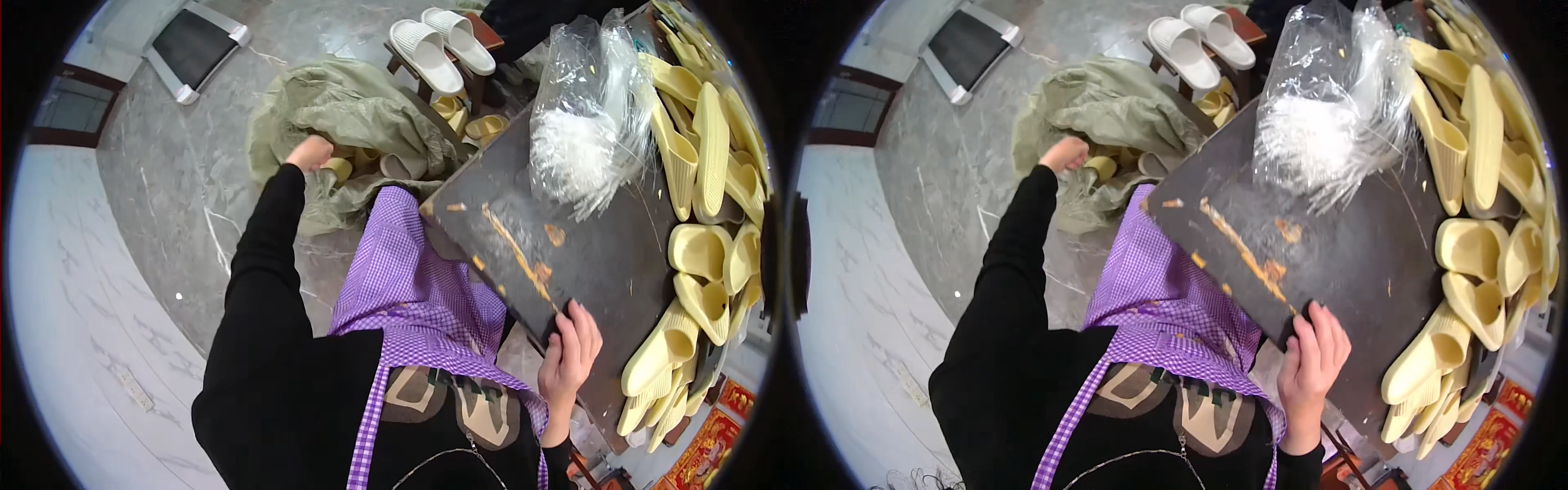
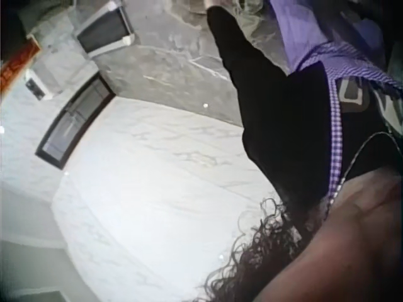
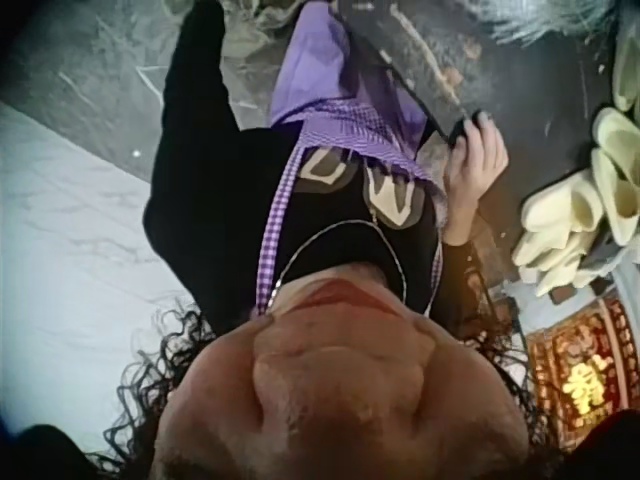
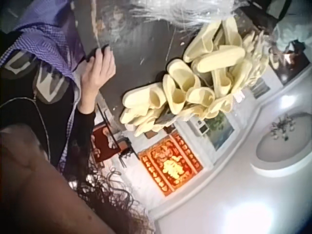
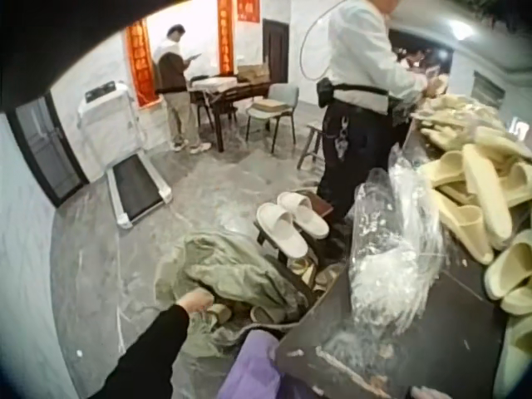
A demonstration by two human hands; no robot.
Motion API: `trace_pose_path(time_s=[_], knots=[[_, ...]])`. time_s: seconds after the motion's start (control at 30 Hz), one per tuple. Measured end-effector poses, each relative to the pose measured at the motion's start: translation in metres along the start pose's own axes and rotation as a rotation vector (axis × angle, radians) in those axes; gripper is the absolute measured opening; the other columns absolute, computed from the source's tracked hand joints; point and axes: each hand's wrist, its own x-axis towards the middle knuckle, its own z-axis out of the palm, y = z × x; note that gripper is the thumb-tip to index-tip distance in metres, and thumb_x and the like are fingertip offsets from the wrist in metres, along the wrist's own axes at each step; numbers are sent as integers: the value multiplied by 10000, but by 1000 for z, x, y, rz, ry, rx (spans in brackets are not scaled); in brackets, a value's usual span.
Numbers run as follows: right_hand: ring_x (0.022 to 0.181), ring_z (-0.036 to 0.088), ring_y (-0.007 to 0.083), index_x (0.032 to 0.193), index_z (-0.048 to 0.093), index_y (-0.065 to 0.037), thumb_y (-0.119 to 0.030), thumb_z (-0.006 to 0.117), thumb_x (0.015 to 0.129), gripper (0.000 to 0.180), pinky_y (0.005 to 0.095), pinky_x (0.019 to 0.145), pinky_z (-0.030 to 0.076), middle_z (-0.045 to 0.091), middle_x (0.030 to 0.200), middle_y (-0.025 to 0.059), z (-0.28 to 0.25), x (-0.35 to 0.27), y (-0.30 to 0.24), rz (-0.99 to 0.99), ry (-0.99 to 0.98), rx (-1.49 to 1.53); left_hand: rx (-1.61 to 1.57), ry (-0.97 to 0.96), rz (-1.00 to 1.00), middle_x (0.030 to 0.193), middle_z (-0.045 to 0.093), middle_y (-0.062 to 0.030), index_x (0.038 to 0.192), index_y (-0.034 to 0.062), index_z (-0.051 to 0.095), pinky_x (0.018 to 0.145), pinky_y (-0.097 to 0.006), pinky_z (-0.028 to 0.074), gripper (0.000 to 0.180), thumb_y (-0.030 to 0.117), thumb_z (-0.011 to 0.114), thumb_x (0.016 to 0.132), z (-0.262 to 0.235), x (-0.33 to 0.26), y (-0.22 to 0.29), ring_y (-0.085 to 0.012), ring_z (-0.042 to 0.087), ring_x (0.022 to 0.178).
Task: The person takes slippers from a bag onto a table and fastens pairs together using plastic ties.
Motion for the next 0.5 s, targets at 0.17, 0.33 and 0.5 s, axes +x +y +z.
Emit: trace_pose_path(time_s=[0.17,0.33,0.5], knots=[[976,534,347,894,581,0,0,530,749,153,432,865,392,574,1070,196,6,-5,11,-16,36,56,289,207,335,1009,621,-131,1039,61,607,761,-375,455,301,189,542,774,52,93,-102,-257,582,935],[902,533,334,829,559,-29,14,538,686,151,451,810,408,577,1016,177,8,-5,12,74,-16,-31,508,114,461,1394,331,-92,1321,102,382,1041,-348,234,515,325,467,865,57,178,-72,-242,296,1274],[860,521,310,788,531,-49,31,522,653,158,464,789,412,572,971,150,8,-17,20,83,108,38,2096,549,399,1412,300,-97,1362,105,316,1061,-353,214,465,252,342,922,-81,274,37,-227,291,1292]])
